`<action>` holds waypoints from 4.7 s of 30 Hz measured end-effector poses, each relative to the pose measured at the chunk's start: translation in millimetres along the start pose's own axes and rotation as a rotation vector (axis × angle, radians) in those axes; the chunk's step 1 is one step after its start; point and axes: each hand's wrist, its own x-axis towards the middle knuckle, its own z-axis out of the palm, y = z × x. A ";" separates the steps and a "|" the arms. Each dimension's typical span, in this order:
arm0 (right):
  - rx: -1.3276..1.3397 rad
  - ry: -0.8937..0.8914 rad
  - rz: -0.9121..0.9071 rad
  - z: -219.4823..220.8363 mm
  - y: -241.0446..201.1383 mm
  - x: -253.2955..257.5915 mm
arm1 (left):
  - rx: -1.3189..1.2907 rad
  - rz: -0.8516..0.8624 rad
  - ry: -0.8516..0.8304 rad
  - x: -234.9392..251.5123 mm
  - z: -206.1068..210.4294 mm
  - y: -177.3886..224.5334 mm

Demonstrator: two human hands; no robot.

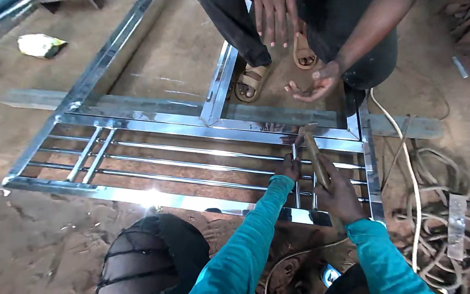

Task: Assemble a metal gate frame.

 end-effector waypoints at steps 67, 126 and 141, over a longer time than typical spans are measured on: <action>0.185 0.056 -0.021 -17.2 18.3 0.9 | 0.431 -0.268 0.184 -35.8 14.2 9.4; -1.123 -0.819 -0.470 -46.0 -169.6 107.7 | 0.449 0.050 -0.165 -32.7 -6.2 -21.5; 0.554 0.108 0.357 13.7 -38.2 -138.3 | 0.563 0.029 -0.417 -26.1 -36.6 3.3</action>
